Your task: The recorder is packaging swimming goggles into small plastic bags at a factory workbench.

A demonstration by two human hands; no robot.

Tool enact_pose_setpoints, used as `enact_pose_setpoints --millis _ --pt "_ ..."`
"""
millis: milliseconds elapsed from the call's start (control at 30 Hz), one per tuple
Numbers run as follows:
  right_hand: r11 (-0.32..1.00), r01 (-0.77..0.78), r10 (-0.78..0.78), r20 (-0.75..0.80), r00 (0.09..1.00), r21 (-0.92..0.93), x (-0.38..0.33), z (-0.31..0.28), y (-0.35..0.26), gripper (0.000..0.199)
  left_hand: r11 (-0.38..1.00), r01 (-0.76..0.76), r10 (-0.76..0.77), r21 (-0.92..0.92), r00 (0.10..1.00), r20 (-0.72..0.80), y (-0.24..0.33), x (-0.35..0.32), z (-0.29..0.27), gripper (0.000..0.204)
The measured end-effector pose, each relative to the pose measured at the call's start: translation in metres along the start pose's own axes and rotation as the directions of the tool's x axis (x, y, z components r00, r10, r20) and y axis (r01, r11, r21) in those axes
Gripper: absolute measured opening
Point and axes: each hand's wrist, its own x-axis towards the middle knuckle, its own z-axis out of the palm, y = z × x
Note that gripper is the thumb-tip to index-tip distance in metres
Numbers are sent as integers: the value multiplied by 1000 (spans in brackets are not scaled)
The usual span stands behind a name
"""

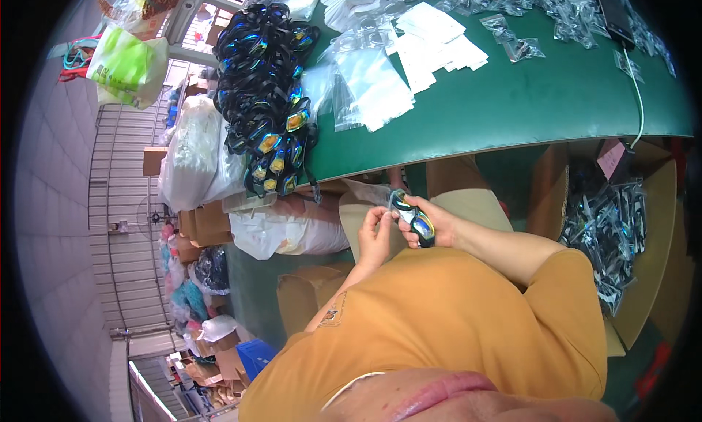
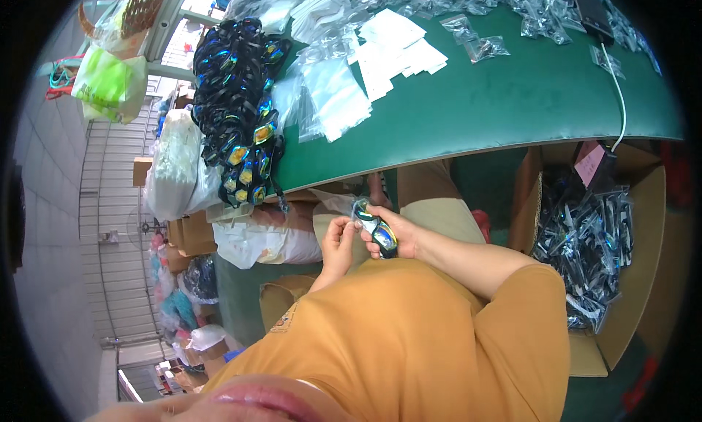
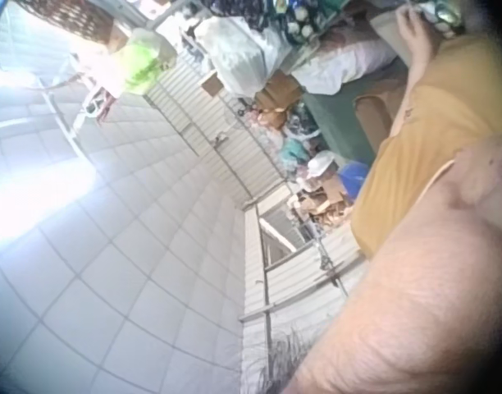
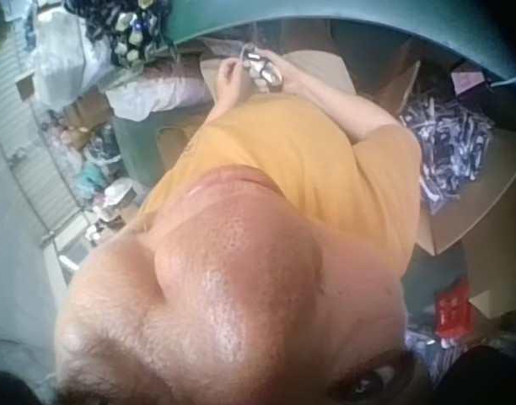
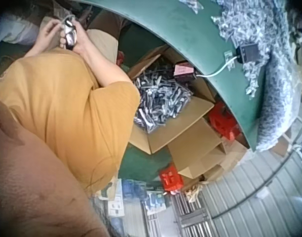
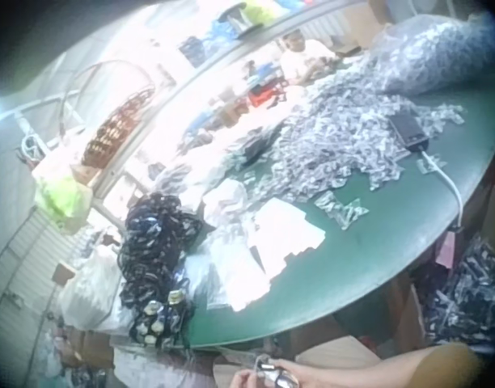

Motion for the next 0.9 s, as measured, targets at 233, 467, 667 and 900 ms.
enact_pose_setpoints --millis 233,467,667,900 --pt "-121 -96 -534 -16 845 -988 17 -25 2 41 956 -226 229 189 973 9 12 -17 -1 8" --pt "391 -214 -327 -353 877 -895 16 -22 19 40 682 -555 511 477 828 232 15 -40 -18 7" --pt "783 -69 -154 -300 941 -618 5 -1 41 23 998 -29 23 50 993 116 -11 -77 -28 14" --pt "380 -160 -288 -281 915 -911 12 -39 25 37 906 -2 109 -423 967 230 -24 -74 -35 30"
